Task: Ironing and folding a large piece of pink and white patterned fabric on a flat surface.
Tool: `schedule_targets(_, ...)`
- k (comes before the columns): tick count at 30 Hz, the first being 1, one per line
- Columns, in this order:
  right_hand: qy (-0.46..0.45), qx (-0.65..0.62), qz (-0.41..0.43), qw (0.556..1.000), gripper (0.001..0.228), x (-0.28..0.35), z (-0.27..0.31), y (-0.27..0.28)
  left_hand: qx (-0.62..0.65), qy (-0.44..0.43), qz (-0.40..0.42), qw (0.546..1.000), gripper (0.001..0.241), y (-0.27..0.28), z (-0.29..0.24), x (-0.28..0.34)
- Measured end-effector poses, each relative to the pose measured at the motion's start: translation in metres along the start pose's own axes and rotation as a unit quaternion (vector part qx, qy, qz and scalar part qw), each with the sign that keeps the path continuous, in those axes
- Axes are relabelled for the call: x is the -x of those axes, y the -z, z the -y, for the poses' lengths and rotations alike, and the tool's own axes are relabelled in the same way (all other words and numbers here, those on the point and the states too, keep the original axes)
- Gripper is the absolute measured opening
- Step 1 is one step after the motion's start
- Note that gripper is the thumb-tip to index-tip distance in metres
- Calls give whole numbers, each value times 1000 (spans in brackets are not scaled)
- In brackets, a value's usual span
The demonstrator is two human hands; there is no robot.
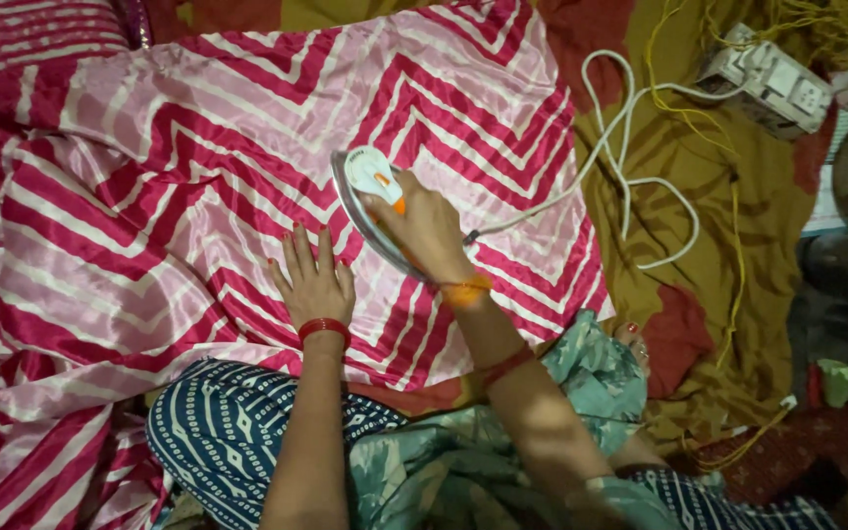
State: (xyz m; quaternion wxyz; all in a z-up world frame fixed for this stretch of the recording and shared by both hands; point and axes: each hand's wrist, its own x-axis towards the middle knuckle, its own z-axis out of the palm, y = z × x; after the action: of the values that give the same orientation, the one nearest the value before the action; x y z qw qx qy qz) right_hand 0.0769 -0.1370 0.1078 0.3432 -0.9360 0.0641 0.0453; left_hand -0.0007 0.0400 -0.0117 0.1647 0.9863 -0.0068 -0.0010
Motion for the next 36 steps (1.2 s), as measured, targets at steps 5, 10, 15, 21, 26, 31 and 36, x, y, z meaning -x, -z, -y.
schedule_targets(5, -44, -14, 6, 999, 61, 53, -4, 14, 8, -5, -7, 1000, 59, 0, -1, 1)
schedule_targets(10, 19, -97, -5, 995, 60, 97, -55, 12, 1, -2, -12, 1000, 59, -2, 0, 0)
schedule_targets(15, -69, -110, 29, 991, 44, 107, -43, 24, 6, 5, 10, 1000, 60, 4, -2, -1)
schedule_targets(21, -26, -72, -9, 997, 51, 66, -40, 19, 12, -4, -6, 1000, 59, 3, -2, 1)
schedule_targets(26, -18, -79, -38, 996, 59, 6, -41, 18, 4, 2, 2, 1000, 58, 2, -2, 1)
schedule_targets(31, -48, -10, -49, 998, 57, -28, -50, 14, 3, 1, -2, 1000, 59, -1, -1, 0)
schedule_targets(36, -89, -67, -60, 992, 62, 5, -39, 27, 4, 0, -8, 1000, 61, 0, -1, 0)
